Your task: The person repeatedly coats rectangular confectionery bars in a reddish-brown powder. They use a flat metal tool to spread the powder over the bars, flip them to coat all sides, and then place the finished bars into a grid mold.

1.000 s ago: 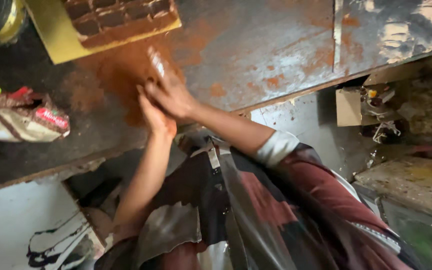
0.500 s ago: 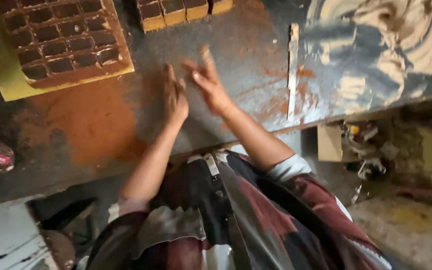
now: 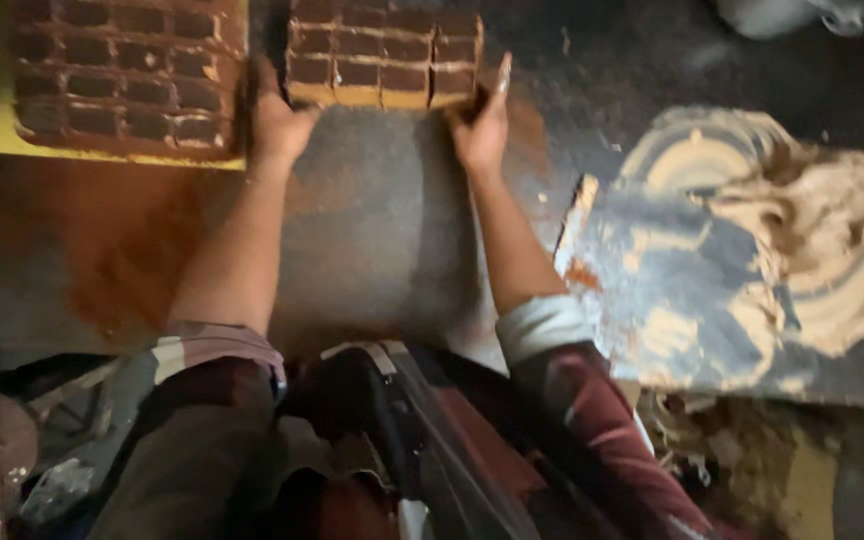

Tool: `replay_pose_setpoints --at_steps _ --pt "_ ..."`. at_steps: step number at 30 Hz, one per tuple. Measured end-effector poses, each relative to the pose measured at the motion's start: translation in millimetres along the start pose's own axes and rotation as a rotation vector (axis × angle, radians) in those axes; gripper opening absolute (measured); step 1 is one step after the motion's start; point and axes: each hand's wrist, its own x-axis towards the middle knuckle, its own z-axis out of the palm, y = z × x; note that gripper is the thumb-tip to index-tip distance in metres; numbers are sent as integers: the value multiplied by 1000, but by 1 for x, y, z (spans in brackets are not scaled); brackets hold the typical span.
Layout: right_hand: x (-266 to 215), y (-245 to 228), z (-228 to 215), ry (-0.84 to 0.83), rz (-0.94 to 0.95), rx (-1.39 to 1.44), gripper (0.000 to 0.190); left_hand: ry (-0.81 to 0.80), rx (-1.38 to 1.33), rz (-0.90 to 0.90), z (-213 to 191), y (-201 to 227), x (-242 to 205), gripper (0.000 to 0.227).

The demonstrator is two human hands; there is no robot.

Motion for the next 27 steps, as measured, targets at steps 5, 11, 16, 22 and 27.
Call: replay_pose_setpoints --at_steps 5,11,16,22,27 --pt "-3 -10 -3 -7 -9 40 114 33 -178 44 27 5 -2 57" --pt "27 35 -64 -142 63 206 109 31 -169 189 57 32 -39 63" --pt "29 42 -87 -328 85 51 106 -12 -70 181 42 33 -63 58" --pt "-52 12 -81 -459 12 81 105 -124 -46 75 -19 -3 -140 54" --pt "-173 -30 -96 -499 119 29 105 -210 -11 143 -69 -38 -228 54"
